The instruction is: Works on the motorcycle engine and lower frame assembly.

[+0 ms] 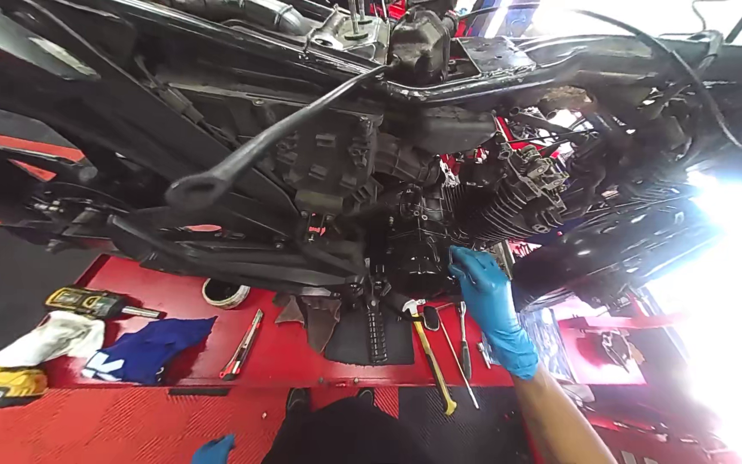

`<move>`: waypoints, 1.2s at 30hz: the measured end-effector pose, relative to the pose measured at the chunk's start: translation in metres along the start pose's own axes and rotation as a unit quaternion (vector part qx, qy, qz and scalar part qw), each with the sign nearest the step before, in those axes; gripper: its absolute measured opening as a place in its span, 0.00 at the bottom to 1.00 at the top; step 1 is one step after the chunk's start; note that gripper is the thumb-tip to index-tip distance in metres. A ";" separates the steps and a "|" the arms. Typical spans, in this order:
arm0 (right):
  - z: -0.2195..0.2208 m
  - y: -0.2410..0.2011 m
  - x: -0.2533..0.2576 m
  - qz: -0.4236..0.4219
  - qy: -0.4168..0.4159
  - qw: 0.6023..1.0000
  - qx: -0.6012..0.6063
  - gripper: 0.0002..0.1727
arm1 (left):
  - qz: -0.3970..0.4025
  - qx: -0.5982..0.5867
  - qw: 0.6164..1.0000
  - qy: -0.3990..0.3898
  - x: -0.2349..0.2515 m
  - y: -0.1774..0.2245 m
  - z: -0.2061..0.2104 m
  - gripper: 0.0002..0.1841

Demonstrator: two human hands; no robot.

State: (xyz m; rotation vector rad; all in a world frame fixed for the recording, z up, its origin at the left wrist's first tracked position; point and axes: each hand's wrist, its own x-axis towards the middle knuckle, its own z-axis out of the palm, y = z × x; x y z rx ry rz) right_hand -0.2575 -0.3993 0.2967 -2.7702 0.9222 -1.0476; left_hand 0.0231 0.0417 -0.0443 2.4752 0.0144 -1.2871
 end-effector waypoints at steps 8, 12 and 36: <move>0.010 0.013 0.006 0.104 -0.003 0.994 0.013 0.17 | 0.134 -0.086 0.984 -0.085 -0.082 0.106 -0.021 0.16; 0.015 0.015 0.004 0.130 0.012 0.991 0.042 0.17 | 0.284 -0.156 0.937 -0.134 -0.110 0.145 -0.014 0.08; 0.041 -0.119 -0.062 0.045 0.075 0.996 0.019 0.11 | 0.312 -0.411 0.766 -0.383 -0.217 0.273 -0.005 0.13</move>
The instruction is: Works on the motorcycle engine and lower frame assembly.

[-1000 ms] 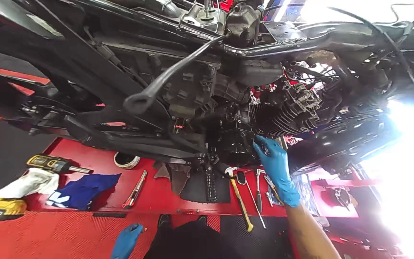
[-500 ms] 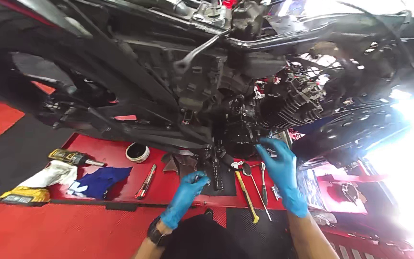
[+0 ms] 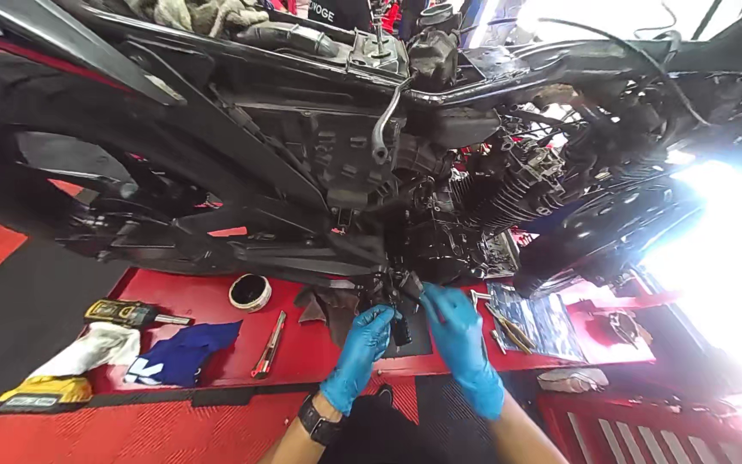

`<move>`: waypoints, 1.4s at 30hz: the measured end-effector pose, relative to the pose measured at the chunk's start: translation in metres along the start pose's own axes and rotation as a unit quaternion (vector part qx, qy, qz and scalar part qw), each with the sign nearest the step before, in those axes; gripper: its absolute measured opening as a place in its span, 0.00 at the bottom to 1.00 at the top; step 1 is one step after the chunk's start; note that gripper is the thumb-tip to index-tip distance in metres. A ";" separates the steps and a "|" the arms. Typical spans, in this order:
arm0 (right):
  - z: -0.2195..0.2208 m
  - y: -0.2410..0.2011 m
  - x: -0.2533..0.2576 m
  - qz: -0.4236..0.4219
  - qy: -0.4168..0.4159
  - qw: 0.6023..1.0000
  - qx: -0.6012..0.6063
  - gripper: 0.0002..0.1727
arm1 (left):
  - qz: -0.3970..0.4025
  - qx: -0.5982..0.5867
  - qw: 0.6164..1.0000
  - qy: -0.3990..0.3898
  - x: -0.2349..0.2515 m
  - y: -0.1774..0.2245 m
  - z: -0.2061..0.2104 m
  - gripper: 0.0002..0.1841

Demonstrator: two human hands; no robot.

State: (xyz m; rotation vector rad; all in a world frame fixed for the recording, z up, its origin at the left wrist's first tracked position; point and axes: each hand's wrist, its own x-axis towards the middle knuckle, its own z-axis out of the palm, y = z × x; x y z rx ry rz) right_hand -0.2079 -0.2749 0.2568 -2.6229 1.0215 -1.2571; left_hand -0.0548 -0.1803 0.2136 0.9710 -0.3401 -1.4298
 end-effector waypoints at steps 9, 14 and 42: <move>0.014 0.041 0.057 0.027 0.072 0.992 -0.097 0.10 | -0.077 -0.013 0.992 0.102 -0.014 -0.017 -0.078 0.18; 0.019 0.042 0.064 0.035 0.082 0.991 -0.098 0.11 | -0.086 -0.020 0.987 0.131 -0.023 -0.018 -0.108 0.19; 0.014 0.030 0.090 0.109 0.028 0.986 -0.126 0.14 | -0.202 -0.021 0.973 0.110 -0.022 -0.029 -0.111 0.20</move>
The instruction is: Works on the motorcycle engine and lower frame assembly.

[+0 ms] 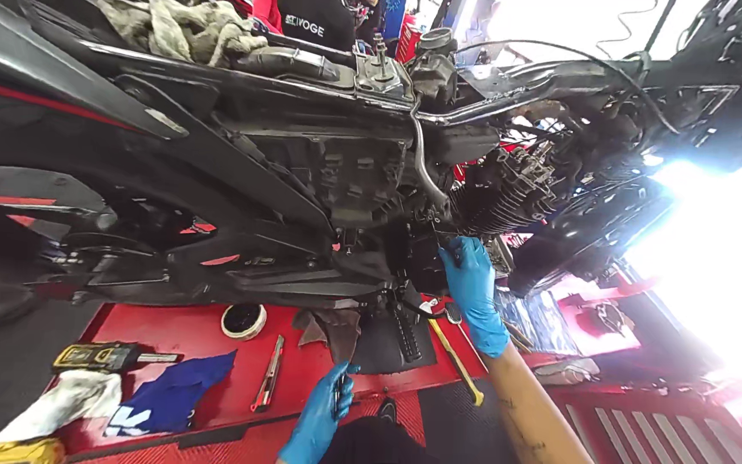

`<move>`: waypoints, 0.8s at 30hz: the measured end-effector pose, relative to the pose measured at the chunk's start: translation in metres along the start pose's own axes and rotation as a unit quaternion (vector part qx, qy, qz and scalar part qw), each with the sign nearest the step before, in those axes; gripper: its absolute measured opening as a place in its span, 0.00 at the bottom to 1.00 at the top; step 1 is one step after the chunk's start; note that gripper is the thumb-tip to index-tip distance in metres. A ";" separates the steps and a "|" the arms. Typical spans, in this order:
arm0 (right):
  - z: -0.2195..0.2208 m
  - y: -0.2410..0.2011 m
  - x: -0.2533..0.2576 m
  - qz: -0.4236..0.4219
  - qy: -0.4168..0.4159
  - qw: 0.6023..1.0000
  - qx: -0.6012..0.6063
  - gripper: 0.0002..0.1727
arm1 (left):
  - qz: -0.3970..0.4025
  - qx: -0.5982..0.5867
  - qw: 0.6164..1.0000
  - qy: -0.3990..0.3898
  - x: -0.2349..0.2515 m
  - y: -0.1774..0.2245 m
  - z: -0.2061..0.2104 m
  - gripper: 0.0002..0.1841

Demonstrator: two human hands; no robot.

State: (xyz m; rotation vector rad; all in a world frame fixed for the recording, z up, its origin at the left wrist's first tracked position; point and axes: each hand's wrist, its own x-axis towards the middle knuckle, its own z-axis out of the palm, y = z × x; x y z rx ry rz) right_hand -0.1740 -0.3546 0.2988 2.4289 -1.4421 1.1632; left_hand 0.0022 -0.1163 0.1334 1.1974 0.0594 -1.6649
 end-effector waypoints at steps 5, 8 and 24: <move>-0.013 -0.041 -0.068 -0.073 -0.094 0.979 0.168 0.11 | 0.071 -0.152 0.985 -0.041 -0.001 0.019 0.034 0.18; 0.004 -0.063 -0.128 -0.016 -0.302 0.924 0.234 0.13 | 0.140 -0.195 0.967 -0.089 0.004 0.024 0.044 0.22; 0.016 -0.055 -0.132 0.229 -0.343 0.788 0.457 0.21 | 0.185 -0.032 0.980 -0.063 0.017 0.024 0.048 0.10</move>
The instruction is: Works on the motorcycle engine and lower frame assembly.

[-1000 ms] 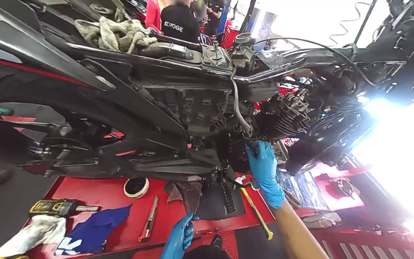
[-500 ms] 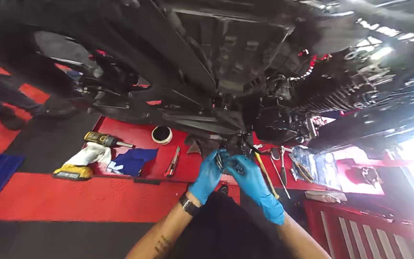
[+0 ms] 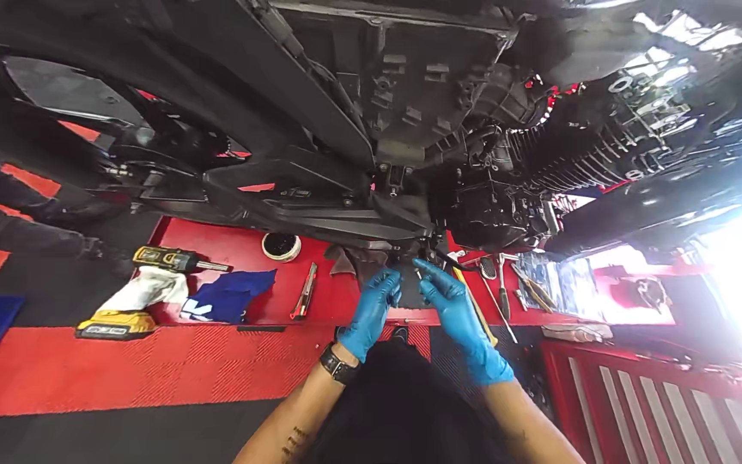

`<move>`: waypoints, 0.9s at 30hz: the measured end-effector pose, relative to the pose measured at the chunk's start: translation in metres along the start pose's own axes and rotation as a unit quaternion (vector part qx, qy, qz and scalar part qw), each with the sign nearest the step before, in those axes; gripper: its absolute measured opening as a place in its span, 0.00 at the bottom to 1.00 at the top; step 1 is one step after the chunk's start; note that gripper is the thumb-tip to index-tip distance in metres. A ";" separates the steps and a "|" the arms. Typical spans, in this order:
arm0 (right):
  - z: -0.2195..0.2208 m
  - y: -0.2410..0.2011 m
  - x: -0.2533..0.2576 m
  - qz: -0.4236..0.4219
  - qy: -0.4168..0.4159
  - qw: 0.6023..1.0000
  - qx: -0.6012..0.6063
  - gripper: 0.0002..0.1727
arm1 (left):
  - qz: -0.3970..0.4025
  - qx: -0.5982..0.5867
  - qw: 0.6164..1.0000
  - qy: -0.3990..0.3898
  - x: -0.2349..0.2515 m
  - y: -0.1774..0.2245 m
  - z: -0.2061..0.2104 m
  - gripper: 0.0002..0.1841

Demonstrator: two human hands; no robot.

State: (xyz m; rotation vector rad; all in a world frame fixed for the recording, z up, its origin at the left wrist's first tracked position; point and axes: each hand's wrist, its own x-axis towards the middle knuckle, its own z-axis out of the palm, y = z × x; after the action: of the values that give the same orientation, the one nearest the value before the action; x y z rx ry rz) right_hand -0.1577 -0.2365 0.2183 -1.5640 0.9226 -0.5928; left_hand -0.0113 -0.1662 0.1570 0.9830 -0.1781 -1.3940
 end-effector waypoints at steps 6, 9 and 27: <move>0.001 0.004 0.009 -0.037 0.076 0.989 0.124 0.11 | -0.009 0.093 0.989 -0.116 -0.006 -0.002 0.012 0.09; 0.003 0.002 0.006 -0.026 0.076 0.994 0.080 0.10 | -0.008 0.079 0.990 -0.120 -0.006 0.003 0.016 0.11; -0.084 -0.072 0.075 -0.286 0.116 0.745 -0.591 0.13 | -0.076 0.134 0.975 -0.160 -0.007 0.018 -0.040 0.21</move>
State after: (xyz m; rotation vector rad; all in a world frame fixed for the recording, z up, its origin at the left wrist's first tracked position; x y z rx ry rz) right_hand -0.1656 -0.3446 0.2965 -3.0627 1.0585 -0.6593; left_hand 0.0253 -0.1436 0.1474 1.0025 -0.5536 -1.6965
